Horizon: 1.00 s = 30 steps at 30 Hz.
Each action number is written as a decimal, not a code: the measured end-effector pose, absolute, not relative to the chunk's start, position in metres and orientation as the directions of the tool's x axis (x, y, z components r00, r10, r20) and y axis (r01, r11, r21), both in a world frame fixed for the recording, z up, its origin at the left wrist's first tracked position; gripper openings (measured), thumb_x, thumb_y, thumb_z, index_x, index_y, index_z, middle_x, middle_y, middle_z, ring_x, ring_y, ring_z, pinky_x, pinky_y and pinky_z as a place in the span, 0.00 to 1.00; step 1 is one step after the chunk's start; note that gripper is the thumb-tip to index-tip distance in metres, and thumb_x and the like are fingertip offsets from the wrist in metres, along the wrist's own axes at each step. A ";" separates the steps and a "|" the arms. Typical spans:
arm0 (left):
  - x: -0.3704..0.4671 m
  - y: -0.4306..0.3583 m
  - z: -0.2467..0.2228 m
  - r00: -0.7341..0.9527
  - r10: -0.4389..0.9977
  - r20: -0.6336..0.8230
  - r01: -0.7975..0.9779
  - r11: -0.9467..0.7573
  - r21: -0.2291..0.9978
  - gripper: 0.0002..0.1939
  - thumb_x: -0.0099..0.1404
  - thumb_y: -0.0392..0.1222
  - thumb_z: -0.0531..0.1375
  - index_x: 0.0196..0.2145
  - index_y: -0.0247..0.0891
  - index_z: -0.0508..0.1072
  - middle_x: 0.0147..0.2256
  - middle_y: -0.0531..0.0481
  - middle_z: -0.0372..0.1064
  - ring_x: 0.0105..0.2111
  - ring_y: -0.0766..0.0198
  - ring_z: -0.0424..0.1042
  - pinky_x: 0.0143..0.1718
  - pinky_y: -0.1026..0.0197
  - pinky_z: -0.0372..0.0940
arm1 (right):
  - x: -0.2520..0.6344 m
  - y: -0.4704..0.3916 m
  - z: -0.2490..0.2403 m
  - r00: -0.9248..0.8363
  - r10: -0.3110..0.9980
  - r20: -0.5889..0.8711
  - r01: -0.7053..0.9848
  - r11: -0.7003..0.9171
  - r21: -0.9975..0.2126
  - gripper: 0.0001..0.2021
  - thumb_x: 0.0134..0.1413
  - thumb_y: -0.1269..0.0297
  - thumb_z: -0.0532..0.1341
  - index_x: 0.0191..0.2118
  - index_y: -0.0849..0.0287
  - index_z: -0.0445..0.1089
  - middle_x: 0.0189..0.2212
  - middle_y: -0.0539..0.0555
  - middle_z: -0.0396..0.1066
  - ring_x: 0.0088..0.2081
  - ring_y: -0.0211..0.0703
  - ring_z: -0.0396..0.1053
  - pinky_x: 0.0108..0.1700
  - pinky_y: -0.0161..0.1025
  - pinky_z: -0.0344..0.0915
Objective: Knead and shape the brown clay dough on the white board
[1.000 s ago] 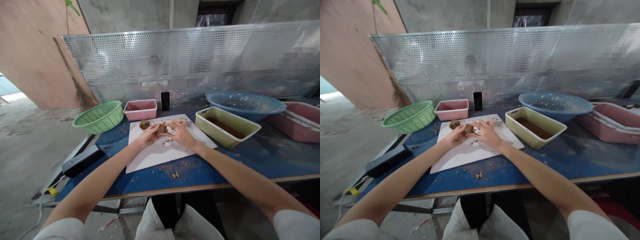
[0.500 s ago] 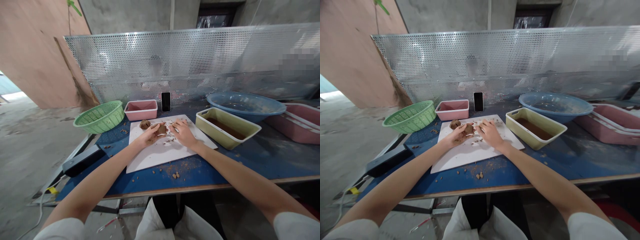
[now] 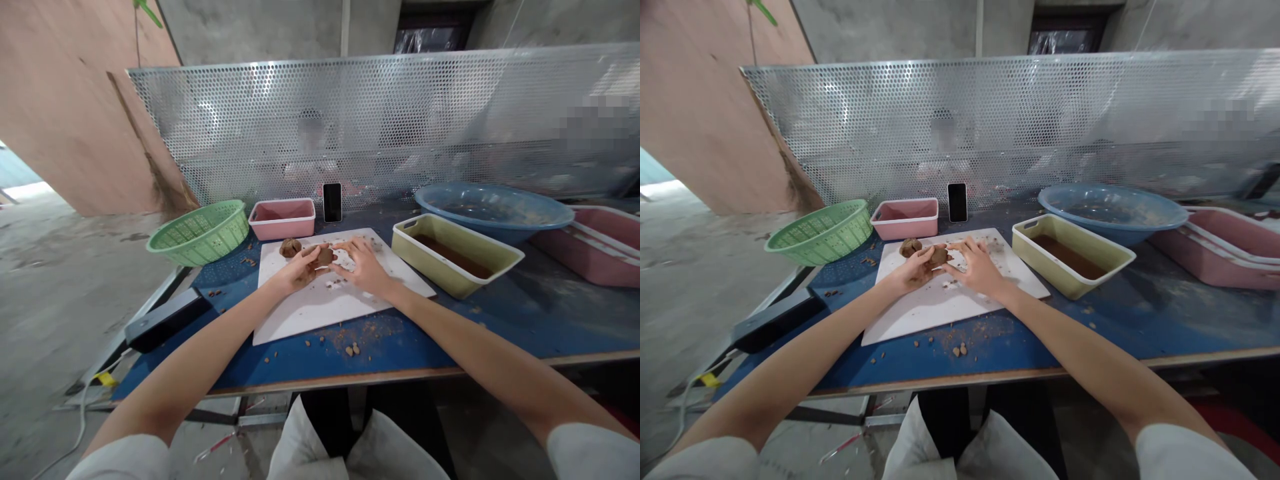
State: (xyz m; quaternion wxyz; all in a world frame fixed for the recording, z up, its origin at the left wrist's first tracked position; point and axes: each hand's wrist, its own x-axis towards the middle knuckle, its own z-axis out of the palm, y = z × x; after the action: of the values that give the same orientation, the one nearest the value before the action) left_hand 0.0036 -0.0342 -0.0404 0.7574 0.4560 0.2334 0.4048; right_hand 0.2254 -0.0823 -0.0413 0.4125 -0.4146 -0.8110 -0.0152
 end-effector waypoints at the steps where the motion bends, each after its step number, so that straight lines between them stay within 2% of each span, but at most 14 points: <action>1: 0.004 -0.035 -0.040 0.570 0.821 0.021 -0.392 0.249 0.885 0.23 0.64 0.49 0.76 0.52 0.38 0.82 0.50 0.39 0.81 0.52 0.54 0.80 0.53 0.54 0.75 | 0.225 -0.082 -0.042 -0.324 0.659 0.679 0.688 0.657 -0.309 0.21 0.71 0.44 0.63 0.61 0.49 0.70 0.51 0.60 0.74 0.55 0.59 0.72 0.61 0.60 0.63; 9: 0.004 -0.041 -0.036 0.596 0.803 0.015 -0.336 0.232 0.913 0.26 0.62 0.49 0.77 0.55 0.38 0.81 0.50 0.39 0.80 0.51 0.54 0.79 0.52 0.55 0.74 | 0.224 -0.083 -0.042 -0.364 0.661 0.656 0.682 0.669 -0.296 0.21 0.71 0.44 0.63 0.61 0.50 0.71 0.50 0.59 0.73 0.54 0.58 0.72 0.60 0.58 0.63; 13: 0.003 -0.041 -0.037 0.598 0.801 0.023 -0.330 0.219 0.918 0.27 0.62 0.50 0.77 0.55 0.38 0.80 0.50 0.39 0.80 0.51 0.54 0.79 0.51 0.56 0.74 | 0.223 -0.084 -0.041 -0.361 0.659 0.660 0.670 0.675 -0.308 0.20 0.71 0.48 0.65 0.60 0.51 0.71 0.49 0.58 0.74 0.52 0.56 0.73 0.60 0.57 0.63; 17: 0.003 -0.037 -0.042 0.620 0.783 0.044 -0.329 0.209 0.921 0.28 0.62 0.51 0.78 0.56 0.38 0.80 0.52 0.38 0.79 0.54 0.52 0.79 0.53 0.54 0.74 | 0.223 -0.083 -0.042 -0.372 0.638 0.674 0.677 0.684 -0.274 0.18 0.70 0.51 0.66 0.59 0.53 0.72 0.47 0.57 0.74 0.51 0.55 0.73 0.59 0.55 0.63; 22: 0.002 -0.035 -0.045 0.640 0.764 0.078 -0.336 0.187 0.923 0.28 0.64 0.51 0.76 0.57 0.39 0.79 0.56 0.36 0.78 0.58 0.49 0.77 0.56 0.50 0.73 | 0.222 -0.085 -0.042 -0.394 0.648 0.652 0.723 0.656 -0.216 0.18 0.73 0.52 0.63 0.61 0.53 0.72 0.48 0.58 0.75 0.49 0.55 0.73 0.58 0.55 0.61; 27: 0.004 -0.040 -0.041 0.627 0.776 0.073 -0.321 0.172 0.931 0.30 0.61 0.52 0.78 0.56 0.38 0.78 0.53 0.38 0.79 0.54 0.51 0.79 0.51 0.55 0.74 | 0.216 -0.088 -0.041 -0.403 0.628 0.666 0.774 0.622 -0.117 0.25 0.73 0.44 0.62 0.65 0.56 0.71 0.50 0.62 0.76 0.50 0.57 0.73 0.60 0.57 0.58; 30: 0.005 -0.043 -0.039 0.616 0.786 0.046 -0.304 0.184 0.935 0.30 0.59 0.50 0.79 0.55 0.38 0.78 0.51 0.40 0.79 0.50 0.55 0.79 0.48 0.59 0.73 | 0.214 -0.087 -0.043 -0.397 0.630 0.667 0.790 0.605 -0.101 0.26 0.73 0.41 0.59 0.60 0.57 0.75 0.49 0.62 0.77 0.50 0.58 0.73 0.59 0.57 0.57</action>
State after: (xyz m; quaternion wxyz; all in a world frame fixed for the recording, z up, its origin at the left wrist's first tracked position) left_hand 0.0053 -0.0427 -0.0385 0.7336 0.5195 0.2320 0.3717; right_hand 0.2137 -0.0872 -0.0431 0.3425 -0.4289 -0.8277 -0.1167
